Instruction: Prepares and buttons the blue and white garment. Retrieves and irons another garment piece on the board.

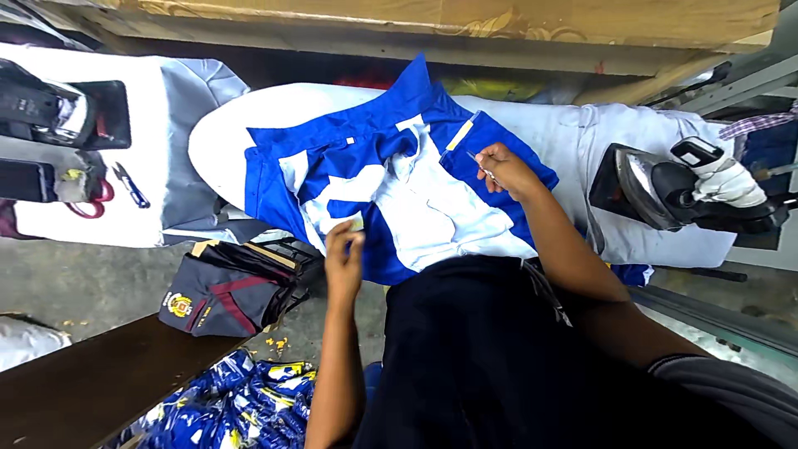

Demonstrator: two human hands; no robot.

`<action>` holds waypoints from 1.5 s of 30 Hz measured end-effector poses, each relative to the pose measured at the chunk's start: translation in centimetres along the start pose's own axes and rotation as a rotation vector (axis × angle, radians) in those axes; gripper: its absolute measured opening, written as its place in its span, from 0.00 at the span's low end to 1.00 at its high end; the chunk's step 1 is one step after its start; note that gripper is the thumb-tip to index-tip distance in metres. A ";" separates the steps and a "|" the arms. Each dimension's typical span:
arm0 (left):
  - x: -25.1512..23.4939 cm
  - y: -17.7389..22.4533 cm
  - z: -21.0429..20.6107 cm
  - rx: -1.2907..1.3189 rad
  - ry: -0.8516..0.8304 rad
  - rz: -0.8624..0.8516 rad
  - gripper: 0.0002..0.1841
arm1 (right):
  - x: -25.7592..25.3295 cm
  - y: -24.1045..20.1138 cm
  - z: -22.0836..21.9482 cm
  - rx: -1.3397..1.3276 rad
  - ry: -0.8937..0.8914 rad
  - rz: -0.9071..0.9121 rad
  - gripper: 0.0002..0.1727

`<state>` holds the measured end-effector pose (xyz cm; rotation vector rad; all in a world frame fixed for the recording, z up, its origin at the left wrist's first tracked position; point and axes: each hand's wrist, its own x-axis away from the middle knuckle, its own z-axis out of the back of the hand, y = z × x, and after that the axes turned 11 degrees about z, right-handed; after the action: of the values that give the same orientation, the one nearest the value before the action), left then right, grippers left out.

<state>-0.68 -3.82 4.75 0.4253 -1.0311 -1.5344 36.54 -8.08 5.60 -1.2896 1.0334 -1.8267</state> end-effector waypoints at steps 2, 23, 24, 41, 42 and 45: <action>3.2 -5.8 2.9 -0.026 0.089 0.260 0.17 | 0.0 0.3 0.7 -0.035 0.051 0.013 0.18; -1.3 6.4 -0.3 -0.093 0.108 -0.004 0.18 | -1.3 -0.2 -3.1 0.066 0.020 0.164 0.17; -2.4 7.4 -2.2 -0.043 0.019 -0.030 0.17 | -1.1 -0.2 -3.2 0.060 0.014 0.144 0.18; -10.3 10.5 -14.2 -0.221 -0.188 0.058 0.16 | 0.6 0.4 -3.3 -0.227 -0.050 -0.104 0.19; -10.3 10.6 -14.3 -0.220 -0.184 0.064 0.16 | 0.5 0.2 -3.5 -0.203 -0.057 -0.097 0.18; -10.4 10.7 -14.6 -0.239 -0.186 0.104 0.15 | 0.1 -0.3 -4.0 -0.167 -0.085 -0.092 0.16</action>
<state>19.46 1.18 2.46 0.0626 -0.9804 -1.6019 32.66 -7.15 5.07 -1.5232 1.1156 -1.7659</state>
